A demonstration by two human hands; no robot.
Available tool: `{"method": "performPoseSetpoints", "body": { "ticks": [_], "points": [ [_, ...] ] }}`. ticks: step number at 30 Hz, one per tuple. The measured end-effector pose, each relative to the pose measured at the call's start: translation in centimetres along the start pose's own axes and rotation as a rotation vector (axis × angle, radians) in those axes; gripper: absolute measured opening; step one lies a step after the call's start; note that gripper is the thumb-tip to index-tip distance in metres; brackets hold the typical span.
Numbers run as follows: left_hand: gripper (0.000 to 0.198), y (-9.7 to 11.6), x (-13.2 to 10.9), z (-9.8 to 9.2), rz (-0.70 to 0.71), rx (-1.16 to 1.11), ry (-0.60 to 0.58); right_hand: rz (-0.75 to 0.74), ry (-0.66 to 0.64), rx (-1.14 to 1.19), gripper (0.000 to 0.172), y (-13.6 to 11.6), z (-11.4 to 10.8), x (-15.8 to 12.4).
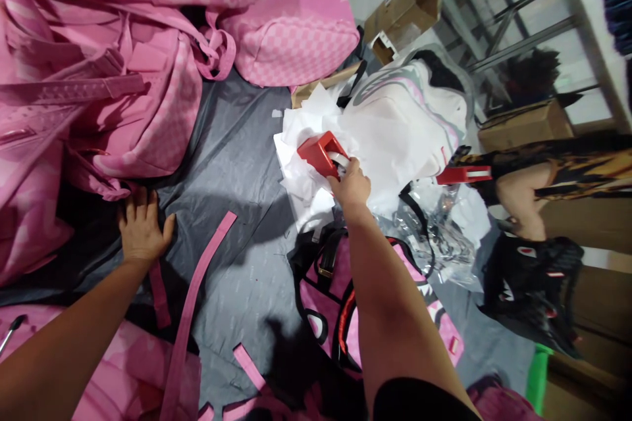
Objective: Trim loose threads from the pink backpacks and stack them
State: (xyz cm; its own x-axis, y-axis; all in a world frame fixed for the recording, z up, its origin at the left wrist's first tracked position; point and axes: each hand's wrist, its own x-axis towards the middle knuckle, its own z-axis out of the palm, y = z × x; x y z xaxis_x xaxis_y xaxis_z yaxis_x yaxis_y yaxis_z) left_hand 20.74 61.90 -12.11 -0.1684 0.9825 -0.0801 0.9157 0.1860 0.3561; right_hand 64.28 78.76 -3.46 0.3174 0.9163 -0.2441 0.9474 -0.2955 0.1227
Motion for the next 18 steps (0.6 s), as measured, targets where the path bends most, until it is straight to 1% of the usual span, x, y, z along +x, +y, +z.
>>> {"method": "performPoseSetpoints", "body": {
  "ticks": [2, 3, 6, 8, 10, 12, 14, 15, 16, 18],
  "points": [
    [0.072, -0.1, 0.0, 0.0, 0.002, 0.003, -0.001, 0.02, -0.011, 0.014, 0.071, -0.1, 0.1, 0.4],
    [0.072, -0.1, 0.0, 0.1, 0.001, 0.005, -0.004, 0.019, -0.022, 0.025, 0.076, -0.1, 0.2, 0.7],
    [0.072, -0.1, 0.0, 0.1, -0.009, 0.01, -0.017, 0.001, -0.032, 0.09, 0.095, 0.3, 0.3, 0.8],
    [0.073, -0.1, 0.0, 0.0, -0.018, 0.015, -0.025, 0.011, 0.027, 0.127, 0.102, 0.5, 0.1, 0.2],
    [0.072, -0.1, 0.0, 0.0, -0.018, 0.019, -0.028, 0.049, 0.121, 0.135, 0.1, 0.1, -0.4, -1.6],
    [0.072, -0.1, 0.0, -0.1, -0.014, 0.015, -0.029, 0.057, 0.187, 0.137, 0.093, -1.0, -0.7, -4.9],
    [0.072, -0.2, 0.0, -0.1, -0.006, 0.01, -0.025, -0.015, 0.203, 0.168, 0.084, -2.8, 0.0, -10.3],
    [0.072, -0.2, 0.0, -0.1, 0.0, 0.009, -0.021, -0.07, 0.206, 0.206, 0.079, -3.9, 1.0, -13.5],
    [0.072, -0.3, 0.0, 0.0, 0.005, 0.009, -0.017, -0.128, 0.169, 0.253, 0.074, -5.1, 2.4, -17.1],
    [0.072, -0.3, 0.0, 0.1, 0.015, 0.01, -0.006, -0.168, 0.035, 0.369, 0.068, -7.4, 6.6, -24.2]
  ]
}}
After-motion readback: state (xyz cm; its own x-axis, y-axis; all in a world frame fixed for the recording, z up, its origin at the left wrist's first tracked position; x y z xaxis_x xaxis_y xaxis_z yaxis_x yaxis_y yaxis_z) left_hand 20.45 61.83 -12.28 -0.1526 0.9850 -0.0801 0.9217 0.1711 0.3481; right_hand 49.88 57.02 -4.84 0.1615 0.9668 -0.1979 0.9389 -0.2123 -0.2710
